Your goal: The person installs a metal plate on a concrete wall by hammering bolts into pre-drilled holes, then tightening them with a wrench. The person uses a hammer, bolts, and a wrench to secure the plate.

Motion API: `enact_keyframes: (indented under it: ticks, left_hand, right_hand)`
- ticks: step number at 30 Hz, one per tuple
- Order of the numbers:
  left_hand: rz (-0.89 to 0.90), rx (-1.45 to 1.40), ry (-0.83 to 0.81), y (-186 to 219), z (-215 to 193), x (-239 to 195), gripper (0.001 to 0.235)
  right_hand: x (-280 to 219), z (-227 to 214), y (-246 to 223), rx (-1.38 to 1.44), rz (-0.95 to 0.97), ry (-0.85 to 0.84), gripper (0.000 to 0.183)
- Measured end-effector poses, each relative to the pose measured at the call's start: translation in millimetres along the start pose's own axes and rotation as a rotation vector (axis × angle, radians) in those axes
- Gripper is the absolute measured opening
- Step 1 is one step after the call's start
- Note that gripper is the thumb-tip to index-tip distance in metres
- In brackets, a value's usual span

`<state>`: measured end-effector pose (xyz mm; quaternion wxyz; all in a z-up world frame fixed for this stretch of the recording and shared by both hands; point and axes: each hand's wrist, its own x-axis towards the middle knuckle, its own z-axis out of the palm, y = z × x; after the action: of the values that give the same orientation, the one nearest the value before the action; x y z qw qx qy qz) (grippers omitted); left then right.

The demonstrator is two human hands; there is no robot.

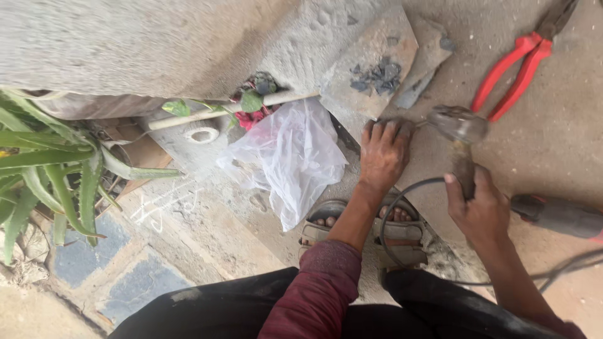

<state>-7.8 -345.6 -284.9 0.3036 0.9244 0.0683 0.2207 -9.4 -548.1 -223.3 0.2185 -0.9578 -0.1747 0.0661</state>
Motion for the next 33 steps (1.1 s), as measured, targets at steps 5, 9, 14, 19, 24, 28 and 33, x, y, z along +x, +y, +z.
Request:
enact_keyframes:
  ticks: [5, 9, 14, 19, 24, 28, 33]
  left_hand:
    - [0.005, 0.020, -0.016, -6.3, 6.2, -6.7, 0.028]
    - [-0.009, 0.004, 0.033, 1.8, 9.2, -16.3, 0.028]
    - [0.017, 0.071, -0.034, -1.7, -3.4, -3.8, 0.029]
    - [-0.227, -0.099, -0.055, 17.5, -8.6, 9.3, 0.017]
    - [-0.716, -1.032, -0.100, 61.1, -21.1, 44.0, 0.023]
    - [-0.645, -1.302, -0.243, 89.3, -59.3, 71.8, 0.026]
    - [-0.493, -0.963, -0.474, 108.7, -114.6, 94.1, 0.029]
  right_hand:
    - [-21.1, -3.2, 2.6, 0.479, -0.053, 0.196, 0.031]
    - [-22.2, -0.1, 11.2, 0.203, 0.025, 0.093, 0.050]
    - [-13.7, -4.9, 3.3, 0.366, 0.307, -0.008, 0.030]
    - [-25.1, -34.8, 4.2, 0.864, 0.480, 0.228, 0.031]
    - [7.7, -77.7, 1.0, -0.133, 0.112, 0.548, 0.033]
    - [48.0, -113.2, -13.9, 1.099, 0.257, 0.313, 0.047]
    - [77.1, -119.4, -7.9, 1.119, 0.020, 0.030, 0.043]
